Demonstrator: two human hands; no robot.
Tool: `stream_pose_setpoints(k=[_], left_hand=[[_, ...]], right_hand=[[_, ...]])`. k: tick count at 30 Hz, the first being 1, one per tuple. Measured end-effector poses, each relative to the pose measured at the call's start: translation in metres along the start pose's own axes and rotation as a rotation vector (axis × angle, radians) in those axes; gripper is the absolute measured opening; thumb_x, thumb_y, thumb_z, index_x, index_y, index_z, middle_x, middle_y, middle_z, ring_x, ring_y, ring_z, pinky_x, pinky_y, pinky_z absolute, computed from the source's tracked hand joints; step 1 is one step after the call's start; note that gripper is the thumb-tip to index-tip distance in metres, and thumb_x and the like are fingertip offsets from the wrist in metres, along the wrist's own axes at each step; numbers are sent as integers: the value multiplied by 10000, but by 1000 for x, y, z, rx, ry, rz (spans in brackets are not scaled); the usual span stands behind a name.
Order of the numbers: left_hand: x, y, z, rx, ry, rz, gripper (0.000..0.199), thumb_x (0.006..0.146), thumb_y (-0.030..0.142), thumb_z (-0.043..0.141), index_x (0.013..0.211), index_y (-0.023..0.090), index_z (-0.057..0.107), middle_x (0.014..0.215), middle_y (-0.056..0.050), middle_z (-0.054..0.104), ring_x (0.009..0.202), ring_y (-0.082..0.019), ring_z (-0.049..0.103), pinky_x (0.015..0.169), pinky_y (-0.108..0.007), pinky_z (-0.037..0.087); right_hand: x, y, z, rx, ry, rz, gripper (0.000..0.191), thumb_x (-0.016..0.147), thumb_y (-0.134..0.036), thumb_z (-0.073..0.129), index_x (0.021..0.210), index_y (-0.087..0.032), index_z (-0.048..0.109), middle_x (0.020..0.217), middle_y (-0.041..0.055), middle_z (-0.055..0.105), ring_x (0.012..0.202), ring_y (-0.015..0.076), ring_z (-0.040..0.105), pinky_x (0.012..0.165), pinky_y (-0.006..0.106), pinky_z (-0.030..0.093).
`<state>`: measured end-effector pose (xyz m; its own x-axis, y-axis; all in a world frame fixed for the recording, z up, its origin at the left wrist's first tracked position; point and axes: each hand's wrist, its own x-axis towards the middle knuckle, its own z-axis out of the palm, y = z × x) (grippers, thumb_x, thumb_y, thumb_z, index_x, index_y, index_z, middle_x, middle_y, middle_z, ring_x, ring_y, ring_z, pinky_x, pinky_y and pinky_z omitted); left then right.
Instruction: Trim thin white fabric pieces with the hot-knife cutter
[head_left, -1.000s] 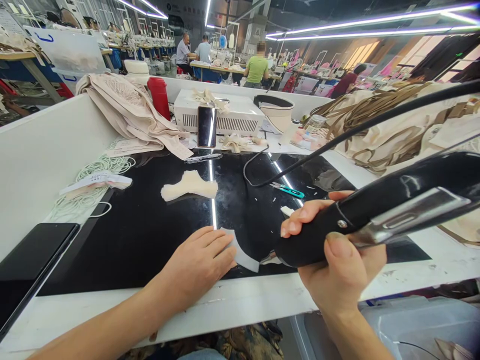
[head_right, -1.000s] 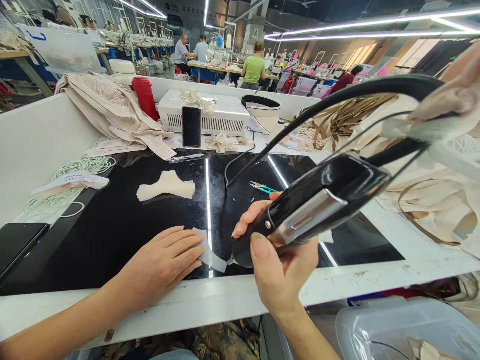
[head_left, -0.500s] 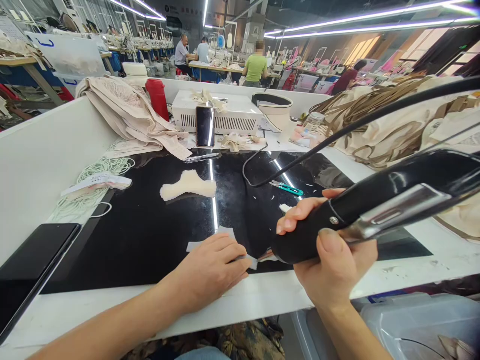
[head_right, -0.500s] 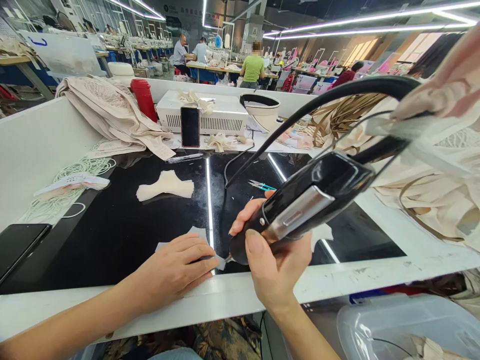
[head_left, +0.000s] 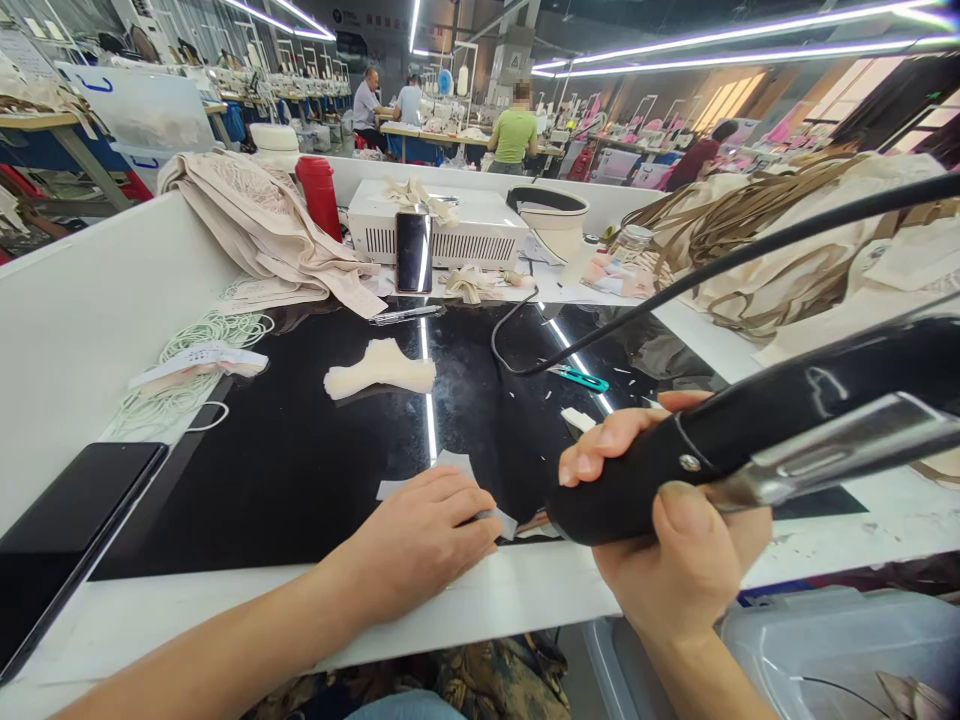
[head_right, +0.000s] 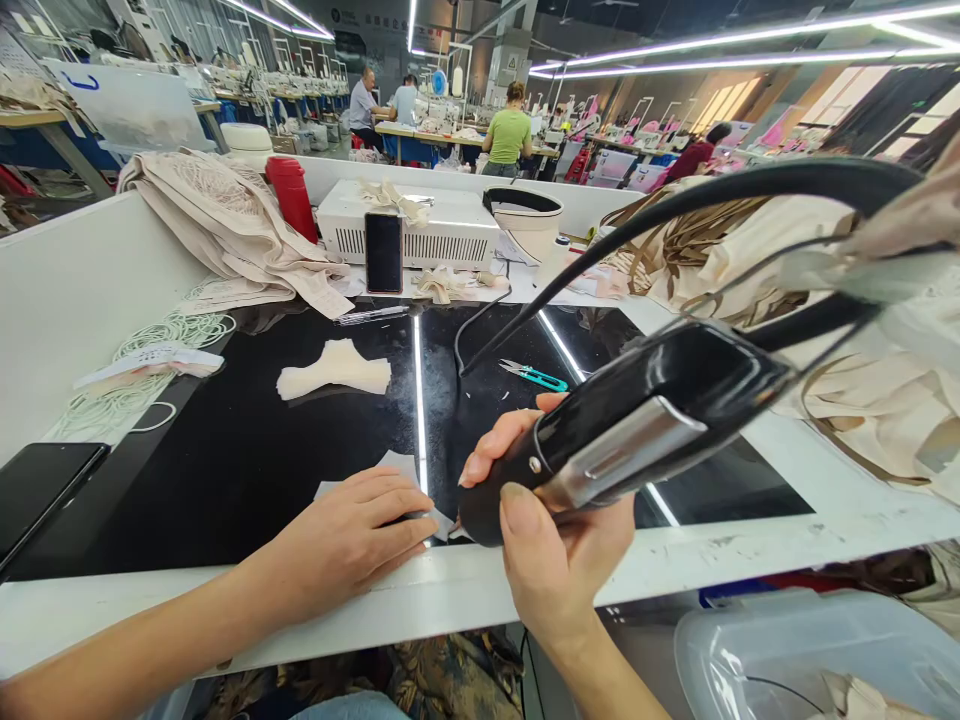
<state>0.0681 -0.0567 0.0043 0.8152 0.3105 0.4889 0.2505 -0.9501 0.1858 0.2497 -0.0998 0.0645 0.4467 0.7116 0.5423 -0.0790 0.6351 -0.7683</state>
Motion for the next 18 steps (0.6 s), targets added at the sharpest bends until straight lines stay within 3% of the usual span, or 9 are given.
stream_pose_setpoints(k=[9, 12, 18], left_hand=[[-3, -2, -1, -86, -22, -43, 176, 1079, 235, 550, 1139, 185, 708, 1126, -61, 753, 1056, -203, 715, 1078, -423, 536], [-7, -9, -19, -121, -43, -132, 203, 1086, 240, 536, 1204, 190, 694, 1191, -72, 746, 1109, -193, 711, 1139, -436, 504], [-32, -33, -62, -10, -116, -372, 263, 1002, 296, 690, 1245, 195, 693, 1243, -93, 729, 1154, -243, 696, 1009, -406, 587]], right_hand=[[-3, 4, -4, -32, -62, 4, 343, 880, -352, 795, 1187, -281, 658, 845, -19, 677, 656, 162, 643, 594, 336, 570], [1, 2, -1, -20, -15, 22, 377, 820, -364, 842, 1147, -263, 685, 814, -15, 690, 626, 166, 641, 557, 330, 568], [8, -2, 20, 99, 17, 49, 406, 760, -376, 884, 1096, -243, 700, 777, -16, 688, 599, 161, 629, 528, 312, 571]])
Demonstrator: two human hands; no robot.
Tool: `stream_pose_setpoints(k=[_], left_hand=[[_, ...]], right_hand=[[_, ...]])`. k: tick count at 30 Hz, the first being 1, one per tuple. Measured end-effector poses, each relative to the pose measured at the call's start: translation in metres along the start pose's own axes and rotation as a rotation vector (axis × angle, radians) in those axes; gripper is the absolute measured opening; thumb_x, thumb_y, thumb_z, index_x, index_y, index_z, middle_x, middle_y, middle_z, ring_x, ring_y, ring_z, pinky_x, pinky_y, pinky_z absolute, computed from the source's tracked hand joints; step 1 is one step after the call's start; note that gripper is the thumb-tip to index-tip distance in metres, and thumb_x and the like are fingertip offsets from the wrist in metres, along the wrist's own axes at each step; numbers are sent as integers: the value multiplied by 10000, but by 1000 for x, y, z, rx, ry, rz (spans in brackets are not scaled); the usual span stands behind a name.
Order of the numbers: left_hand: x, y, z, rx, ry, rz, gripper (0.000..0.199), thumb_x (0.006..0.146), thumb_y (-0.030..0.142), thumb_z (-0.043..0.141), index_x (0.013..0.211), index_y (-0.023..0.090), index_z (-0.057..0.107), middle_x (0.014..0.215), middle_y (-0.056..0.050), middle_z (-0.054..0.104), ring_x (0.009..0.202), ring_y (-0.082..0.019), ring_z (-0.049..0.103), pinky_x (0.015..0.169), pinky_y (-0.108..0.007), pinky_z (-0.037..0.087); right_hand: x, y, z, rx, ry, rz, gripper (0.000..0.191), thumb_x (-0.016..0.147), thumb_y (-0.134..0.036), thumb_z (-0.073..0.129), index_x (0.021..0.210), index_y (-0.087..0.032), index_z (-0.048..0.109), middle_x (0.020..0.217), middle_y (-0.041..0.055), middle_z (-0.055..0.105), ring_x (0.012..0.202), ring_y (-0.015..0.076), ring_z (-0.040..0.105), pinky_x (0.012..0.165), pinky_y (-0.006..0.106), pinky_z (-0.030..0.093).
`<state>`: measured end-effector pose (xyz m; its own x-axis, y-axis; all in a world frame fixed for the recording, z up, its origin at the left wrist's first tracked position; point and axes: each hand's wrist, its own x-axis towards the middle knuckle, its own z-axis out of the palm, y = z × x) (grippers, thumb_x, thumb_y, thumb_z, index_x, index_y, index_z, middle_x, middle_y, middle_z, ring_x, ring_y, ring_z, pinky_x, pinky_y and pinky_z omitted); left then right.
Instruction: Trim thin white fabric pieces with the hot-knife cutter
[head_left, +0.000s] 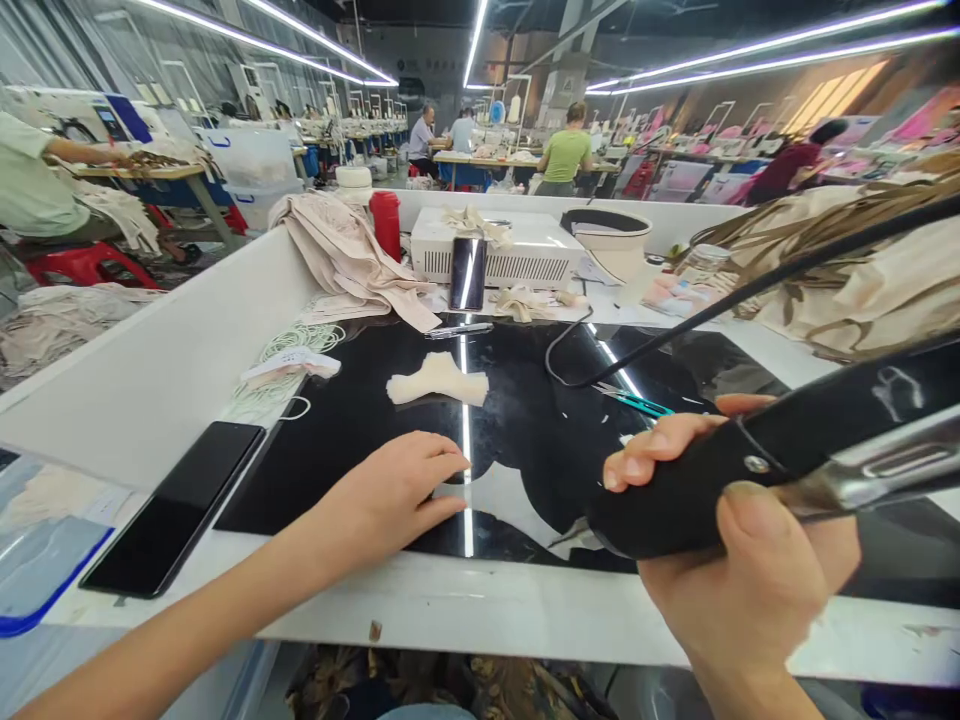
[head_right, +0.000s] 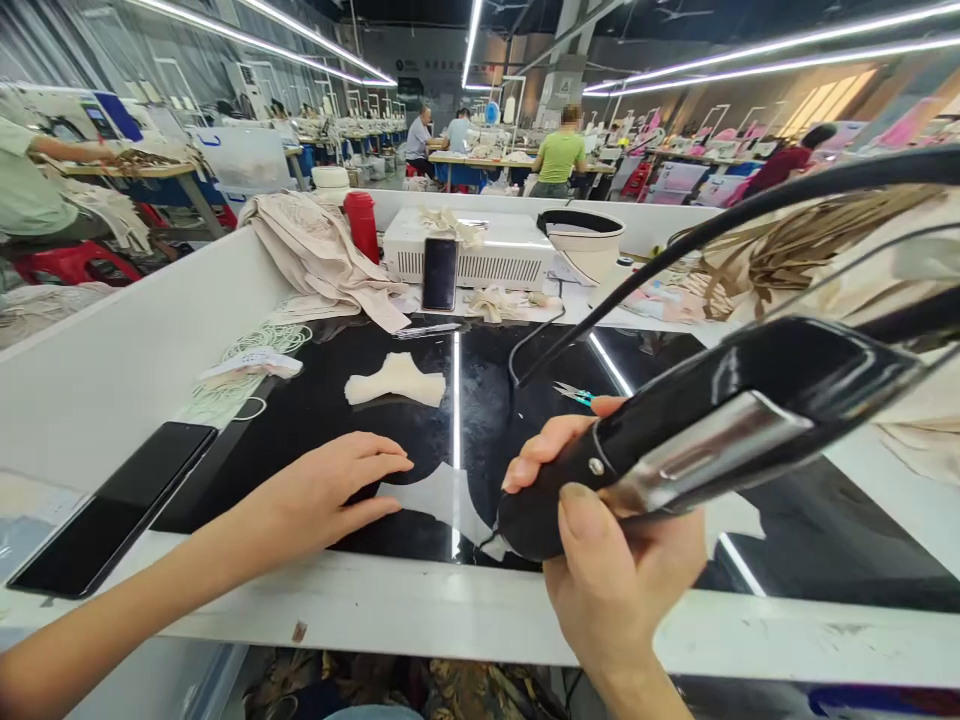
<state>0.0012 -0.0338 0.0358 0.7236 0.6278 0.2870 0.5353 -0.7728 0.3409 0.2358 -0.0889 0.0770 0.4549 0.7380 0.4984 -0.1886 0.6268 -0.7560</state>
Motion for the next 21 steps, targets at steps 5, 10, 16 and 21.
stream_pose_setpoints(k=[5, 10, 16, 21], left_hand=[[-18, -15, 1, -52, 3, -58, 269, 947, 254, 760, 1209, 215, 719, 1252, -75, 717, 1172, -224, 689, 1014, -374, 585], [-19, -13, 12, -157, 57, -115, 159, 932, 181, 765, 1084, 217, 732, 1229, -61, 703, 1171, -217, 671, 1038, -384, 564], [-21, -14, 16, -280, 81, -148, 217, 911, 158, 781, 1105, 224, 710, 1265, -46, 698, 1211, -210, 642, 1078, -375, 534], [-21, -11, 13, -382, 99, -268, 257, 998, 138, 609, 1234, 222, 667, 1254, -28, 726, 1195, -192, 649, 1084, -358, 518]], right_hand=[[-4, 19, 26, 41, -73, 7, 383, 827, -370, 830, 1153, -262, 661, 816, -26, 670, 622, 152, 634, 565, 317, 557], [-5, 38, 46, 49, -85, 22, 383, 847, -379, 819, 1165, -286, 627, 831, -42, 678, 624, 150, 632, 603, 333, 544], [-3, 53, 62, 67, -107, 15, 399, 861, -366, 810, 1180, -268, 590, 839, -42, 686, 627, 149, 638, 617, 337, 544], [-4, 63, 68, 60, -124, -17, 401, 863, -368, 805, 1180, -253, 588, 826, -39, 689, 617, 148, 635, 600, 330, 540]])
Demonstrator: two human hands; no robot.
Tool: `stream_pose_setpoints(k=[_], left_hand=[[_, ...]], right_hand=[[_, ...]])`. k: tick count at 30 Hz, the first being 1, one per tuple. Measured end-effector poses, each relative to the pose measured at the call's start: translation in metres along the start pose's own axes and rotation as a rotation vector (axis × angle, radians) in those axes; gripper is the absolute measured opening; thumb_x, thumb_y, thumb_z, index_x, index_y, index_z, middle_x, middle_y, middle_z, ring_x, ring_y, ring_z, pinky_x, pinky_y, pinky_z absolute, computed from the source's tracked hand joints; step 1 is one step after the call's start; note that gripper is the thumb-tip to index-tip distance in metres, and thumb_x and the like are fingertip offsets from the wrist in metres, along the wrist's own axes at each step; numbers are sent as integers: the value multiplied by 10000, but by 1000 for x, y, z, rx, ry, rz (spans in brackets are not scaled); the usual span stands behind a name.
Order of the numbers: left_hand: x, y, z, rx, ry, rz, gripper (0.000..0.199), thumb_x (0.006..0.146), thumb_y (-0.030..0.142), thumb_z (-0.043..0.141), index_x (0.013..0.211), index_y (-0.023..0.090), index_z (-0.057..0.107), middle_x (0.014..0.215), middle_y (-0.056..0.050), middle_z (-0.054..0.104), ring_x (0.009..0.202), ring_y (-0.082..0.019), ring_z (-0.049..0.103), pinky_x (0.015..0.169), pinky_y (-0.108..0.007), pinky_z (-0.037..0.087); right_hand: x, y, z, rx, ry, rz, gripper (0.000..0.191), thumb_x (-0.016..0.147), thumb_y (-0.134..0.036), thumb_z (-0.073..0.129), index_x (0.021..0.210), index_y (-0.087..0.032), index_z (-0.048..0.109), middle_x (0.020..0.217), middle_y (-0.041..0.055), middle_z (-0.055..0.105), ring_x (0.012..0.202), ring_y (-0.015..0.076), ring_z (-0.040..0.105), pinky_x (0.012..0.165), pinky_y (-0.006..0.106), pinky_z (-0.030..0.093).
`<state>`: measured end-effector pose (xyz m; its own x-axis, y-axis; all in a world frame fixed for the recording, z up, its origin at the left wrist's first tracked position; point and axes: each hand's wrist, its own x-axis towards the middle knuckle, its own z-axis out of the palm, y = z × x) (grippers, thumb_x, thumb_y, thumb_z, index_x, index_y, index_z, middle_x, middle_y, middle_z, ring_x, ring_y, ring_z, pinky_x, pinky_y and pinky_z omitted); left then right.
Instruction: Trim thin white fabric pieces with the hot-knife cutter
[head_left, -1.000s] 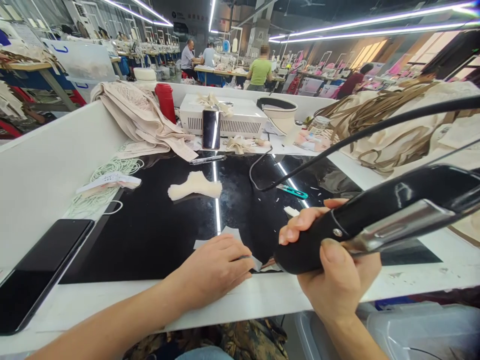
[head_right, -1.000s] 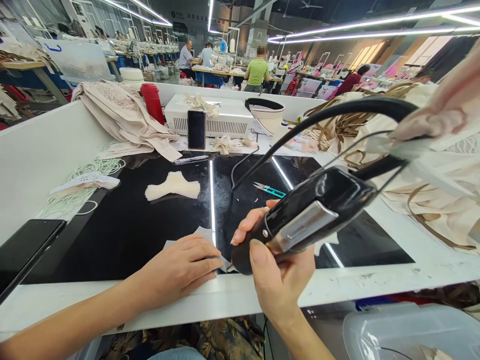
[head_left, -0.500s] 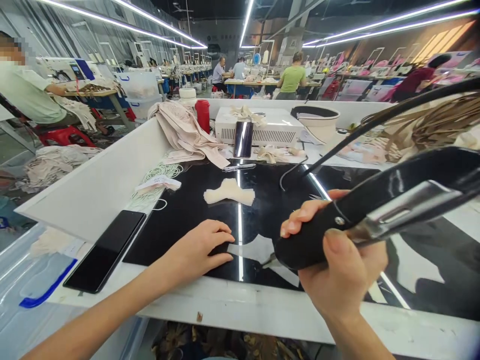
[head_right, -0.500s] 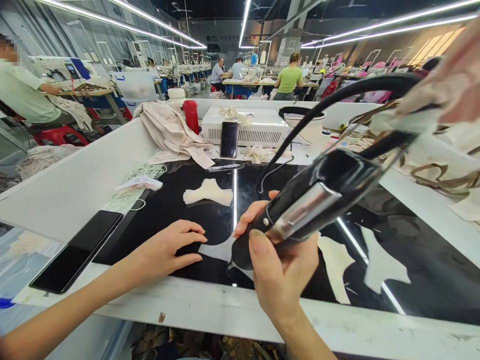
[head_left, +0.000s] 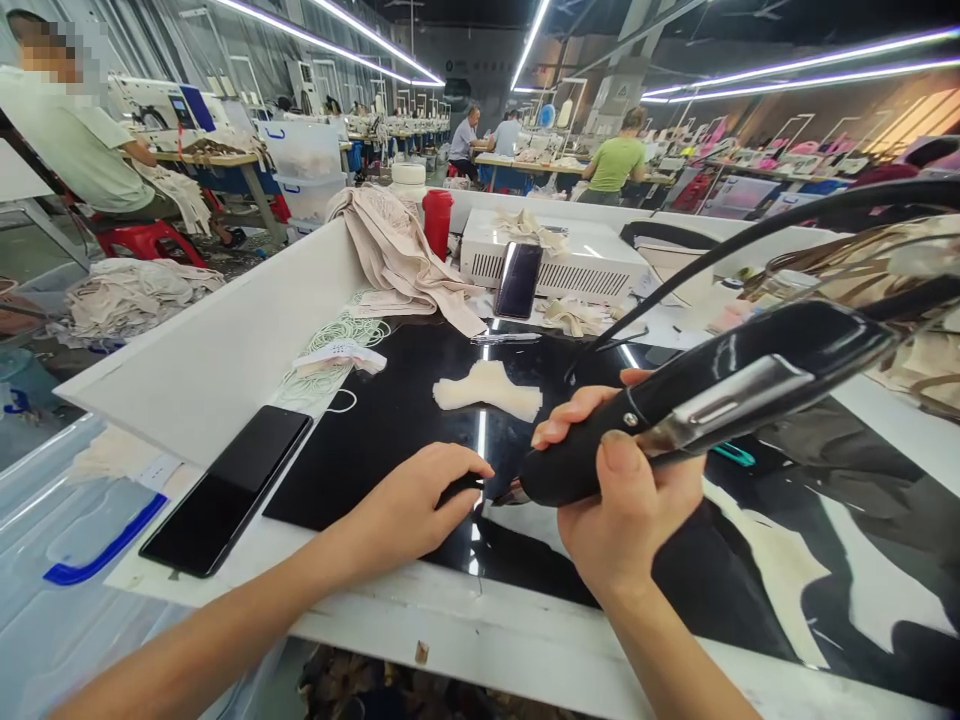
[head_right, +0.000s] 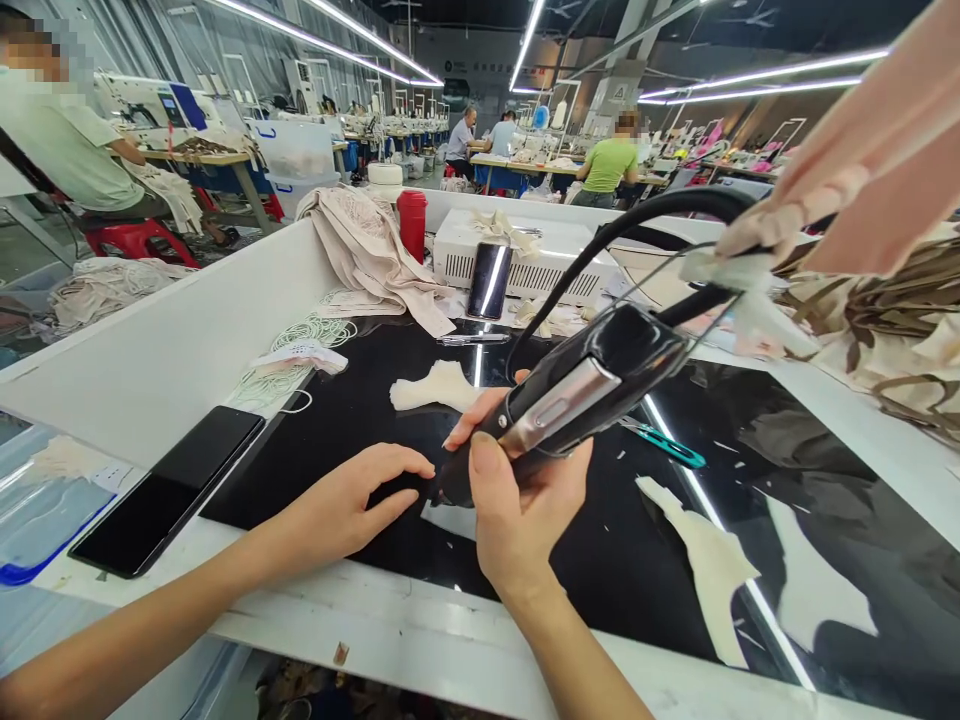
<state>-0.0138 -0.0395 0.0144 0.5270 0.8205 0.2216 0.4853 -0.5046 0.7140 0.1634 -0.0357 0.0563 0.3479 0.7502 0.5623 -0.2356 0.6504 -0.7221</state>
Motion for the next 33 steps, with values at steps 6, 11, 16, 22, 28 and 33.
stream_pose_setpoints(k=[6, 11, 16, 22, 28, 33], left_hand=[[2, 7, 3, -49, 17, -84, 246, 1025, 149, 534, 1210, 221, 678, 1236, -17, 736, 1175, -193, 647, 1076, -341, 498], [2, 5, 5, -56, 26, -78, 244, 1023, 131, 515, 1174, 215, 687, 1200, -12, 742, 1145, -185, 650, 1058, -324, 492], [3, 4, 7, -69, 43, -61, 235, 1017, 117, 520, 1136, 224, 693, 1170, 2, 745, 1124, -176, 648, 1044, -320, 494], [4, 0, 10, -57, 53, -4, 260, 998, 63, 503, 1062, 215, 704, 1154, -8, 745, 1127, -173, 646, 1054, -327, 504], [-3, -3, 10, 96, 6, 173, 326, 960, 4, 512, 1047, 206, 753, 1242, -55, 712, 1180, -210, 628, 1050, -368, 531], [-6, -5, 10, 216, -17, 287, 306, 989, 17, 501, 1068, 182, 747, 1231, -81, 715, 1181, -236, 633, 1034, -395, 563]], right_hand=[[-1, 3, 1, 6, 2, 6, 373, 869, -334, 794, 1174, -255, 594, 836, -35, 684, 615, 146, 642, 592, 326, 561], [-2, 1, 4, -15, 7, 29, 379, 863, -354, 791, 1170, -265, 588, 827, -39, 672, 599, 143, 639, 596, 330, 563], [-7, -3, 2, 32, -10, 67, 427, 831, -382, 824, 1171, -263, 596, 836, -35, 675, 616, 144, 642, 582, 325, 573], [-12, -2, 3, 27, -20, 65, 373, 866, -331, 800, 1173, -260, 599, 835, -31, 676, 650, 143, 634, 599, 315, 565], [-6, -13, -4, 44, -2, 72, 399, 826, -357, 828, 1161, -269, 632, 823, -34, 689, 640, 145, 629, 583, 308, 553], [-7, -31, -24, 31, 9, 63, 413, 799, -362, 859, 1148, -256, 667, 806, -33, 698, 612, 143, 644, 553, 293, 576]])
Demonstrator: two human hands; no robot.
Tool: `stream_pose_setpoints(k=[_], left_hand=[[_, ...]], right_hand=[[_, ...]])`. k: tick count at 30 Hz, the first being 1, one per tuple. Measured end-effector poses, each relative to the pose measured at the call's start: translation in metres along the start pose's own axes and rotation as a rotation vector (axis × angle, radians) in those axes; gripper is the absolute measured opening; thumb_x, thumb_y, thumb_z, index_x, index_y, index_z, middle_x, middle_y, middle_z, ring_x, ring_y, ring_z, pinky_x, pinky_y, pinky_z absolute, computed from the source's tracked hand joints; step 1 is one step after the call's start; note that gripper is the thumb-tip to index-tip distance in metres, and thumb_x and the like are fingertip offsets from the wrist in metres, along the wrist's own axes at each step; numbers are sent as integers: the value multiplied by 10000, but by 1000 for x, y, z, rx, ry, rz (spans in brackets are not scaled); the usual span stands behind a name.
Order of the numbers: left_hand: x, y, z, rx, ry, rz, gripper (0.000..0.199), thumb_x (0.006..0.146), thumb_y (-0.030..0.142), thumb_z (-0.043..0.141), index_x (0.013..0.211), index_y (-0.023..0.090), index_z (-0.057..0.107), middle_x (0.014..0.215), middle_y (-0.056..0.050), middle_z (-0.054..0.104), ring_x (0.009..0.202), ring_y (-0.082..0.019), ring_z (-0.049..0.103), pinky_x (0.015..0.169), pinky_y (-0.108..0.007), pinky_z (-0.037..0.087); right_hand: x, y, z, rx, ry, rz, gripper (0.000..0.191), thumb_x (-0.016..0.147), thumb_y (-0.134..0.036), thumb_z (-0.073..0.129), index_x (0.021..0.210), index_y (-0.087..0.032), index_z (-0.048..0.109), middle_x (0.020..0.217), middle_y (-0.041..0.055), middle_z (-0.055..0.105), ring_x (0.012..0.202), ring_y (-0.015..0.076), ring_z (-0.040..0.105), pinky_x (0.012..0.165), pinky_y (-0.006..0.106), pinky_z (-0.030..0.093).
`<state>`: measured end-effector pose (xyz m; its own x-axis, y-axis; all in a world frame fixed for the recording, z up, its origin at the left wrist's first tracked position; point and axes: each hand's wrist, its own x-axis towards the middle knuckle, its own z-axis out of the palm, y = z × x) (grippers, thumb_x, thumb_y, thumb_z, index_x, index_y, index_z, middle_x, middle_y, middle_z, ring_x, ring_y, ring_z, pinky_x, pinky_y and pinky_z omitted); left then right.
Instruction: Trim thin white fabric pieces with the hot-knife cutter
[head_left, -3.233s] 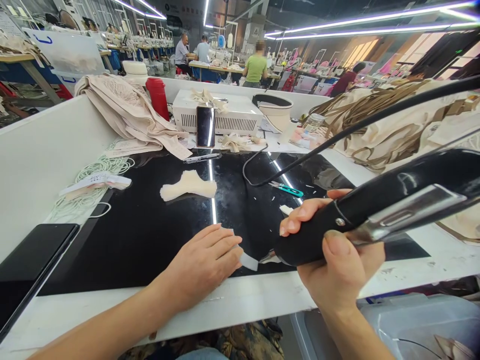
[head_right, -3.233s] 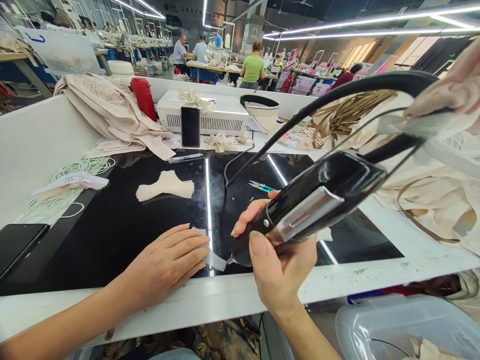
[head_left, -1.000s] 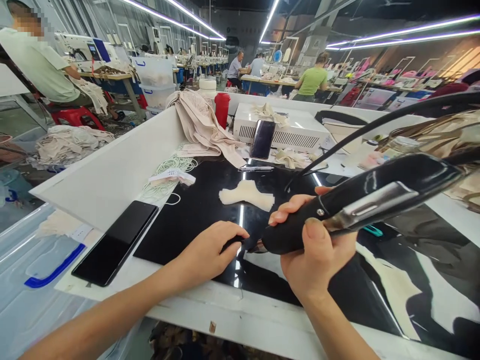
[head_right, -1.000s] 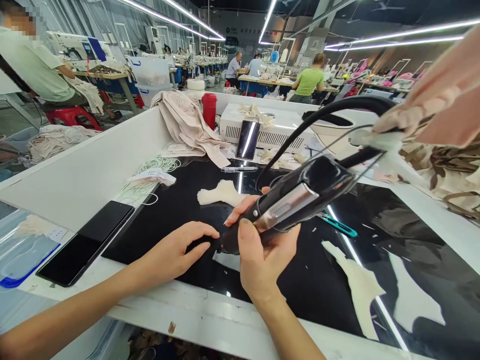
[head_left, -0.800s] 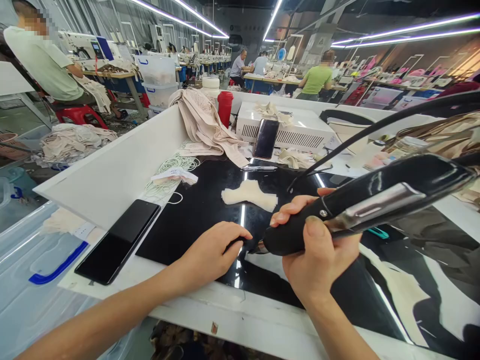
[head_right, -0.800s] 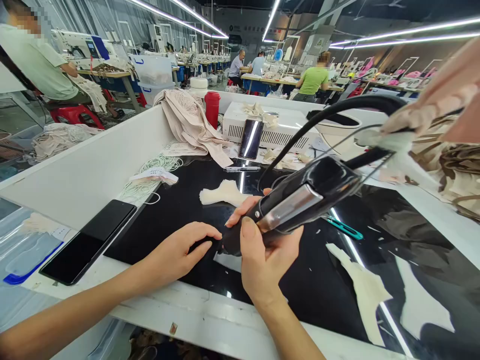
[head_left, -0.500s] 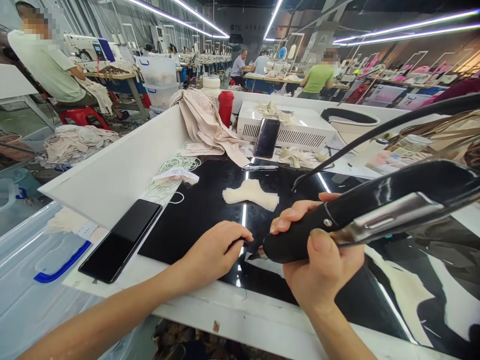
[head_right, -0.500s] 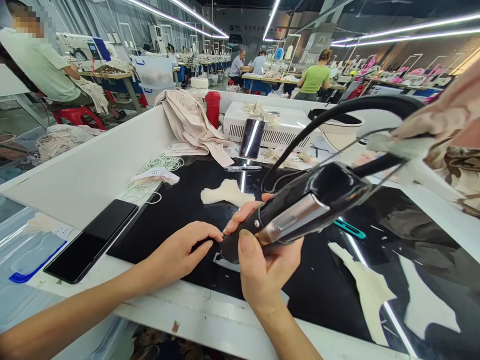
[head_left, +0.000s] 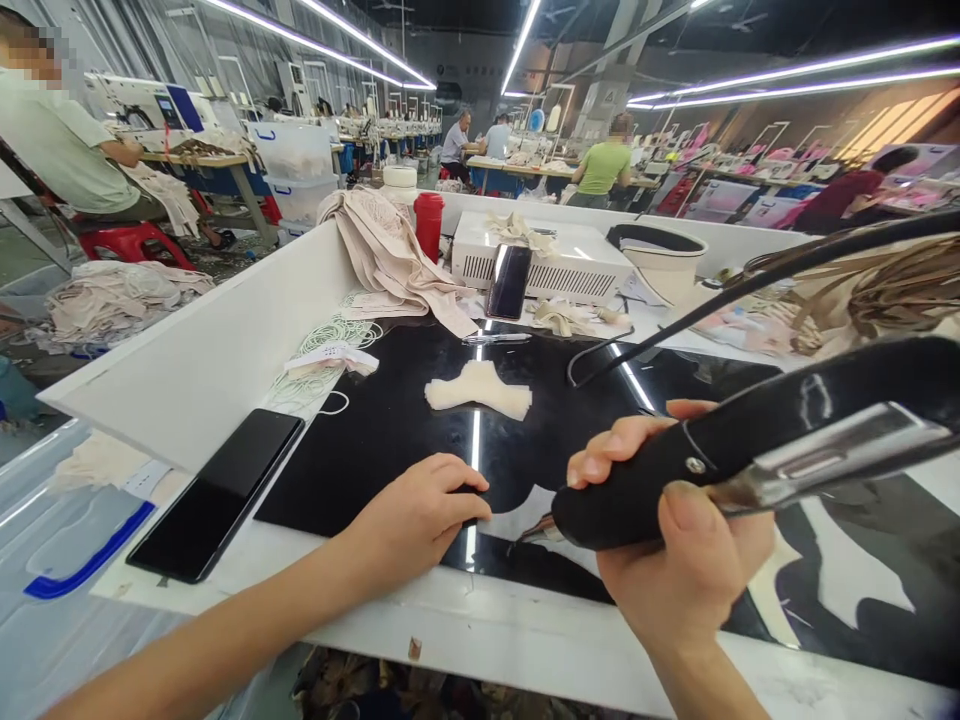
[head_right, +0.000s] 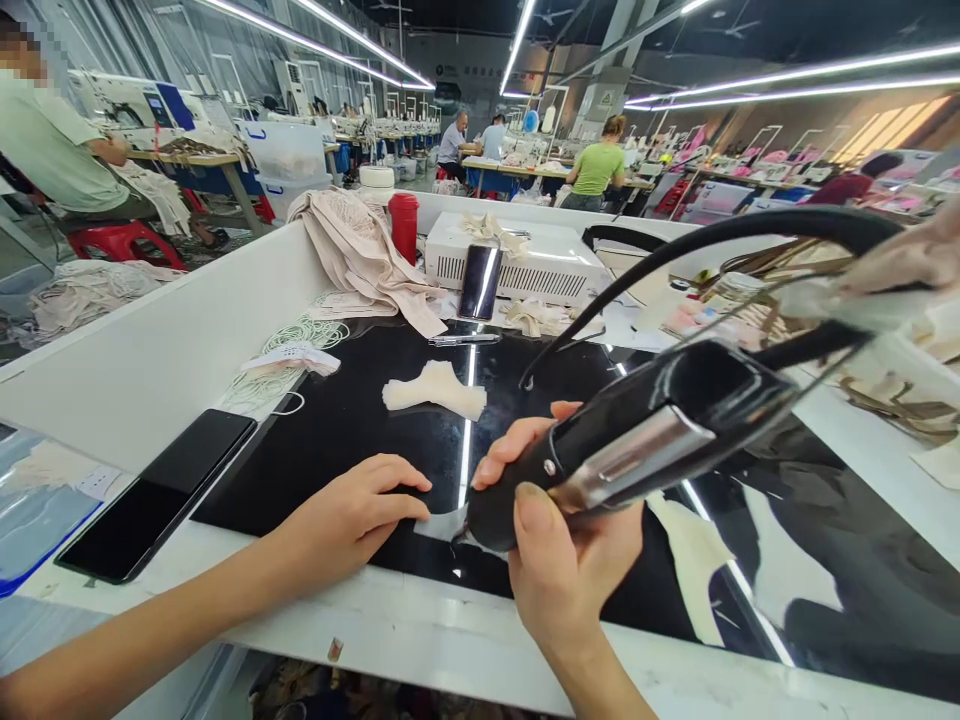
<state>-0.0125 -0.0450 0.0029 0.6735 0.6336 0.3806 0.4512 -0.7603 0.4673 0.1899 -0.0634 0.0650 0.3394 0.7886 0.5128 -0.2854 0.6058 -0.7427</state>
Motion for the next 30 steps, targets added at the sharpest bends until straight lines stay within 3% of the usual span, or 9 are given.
stream_pose_setpoints(k=[7, 12, 18, 21, 24, 26, 30], left_hand=[[-4, 10, 5, 105, -12, 98, 293, 983, 9, 509, 1100, 163, 729, 1204, -88, 719, 1149, -241, 661, 1085, -433, 561], [2, 20, 6, 79, -67, 123, 303, 967, -5, 504, 1114, 156, 714, 1169, -81, 712, 1079, -217, 675, 1067, -411, 568], [23, 21, -1, -69, -145, -72, 170, 1029, 151, 598, 1188, 184, 647, 1185, -69, 711, 1138, -223, 648, 1058, -399, 548], [28, 20, 1, -161, -178, -147, 404, 955, 203, 745, 1327, 213, 588, 1309, -76, 678, 1267, -244, 610, 1154, -438, 487], [28, 18, 5, -190, -241, -171, 594, 905, 261, 818, 1429, 233, 540, 1429, -95, 639, 1425, -279, 529, 1293, -534, 304], [28, 17, 6, -199, -276, -191, 661, 896, 311, 831, 1473, 240, 517, 1490, -109, 610, 1508, -298, 453, 1324, -574, 206], [28, 15, 5, -240, -307, -210, 707, 877, 349, 852, 1489, 261, 508, 1500, -83, 619, 1560, -300, 385, 1330, -589, 168]], right_hand=[[4, -4, -29, -68, 55, -31, 434, 770, -376, 884, 1137, -263, 682, 795, -35, 690, 617, 150, 637, 561, 302, 577], [19, -3, -37, -122, 110, -53, 405, 762, -358, 871, 1105, -258, 679, 783, -32, 696, 598, 154, 627, 548, 307, 563], [22, -7, -24, -94, 101, -89, 382, 762, -342, 843, 1096, -256, 678, 764, -35, 688, 568, 155, 622, 523, 313, 555], [23, 0, -17, -77, 82, -73, 390, 777, -365, 836, 1112, -268, 660, 780, -41, 682, 578, 150, 626, 534, 310, 550], [25, 10, -12, -63, 50, -63, 392, 799, -375, 823, 1134, -279, 645, 803, -44, 679, 593, 147, 631, 551, 313, 544], [25, 15, -10, -47, 30, -58, 395, 808, -375, 821, 1144, -279, 636, 810, -44, 681, 599, 145, 630, 561, 314, 541], [26, 19, -8, -43, 13, -65, 386, 819, -372, 815, 1141, -273, 627, 805, -44, 682, 604, 144, 624, 574, 314, 536]])
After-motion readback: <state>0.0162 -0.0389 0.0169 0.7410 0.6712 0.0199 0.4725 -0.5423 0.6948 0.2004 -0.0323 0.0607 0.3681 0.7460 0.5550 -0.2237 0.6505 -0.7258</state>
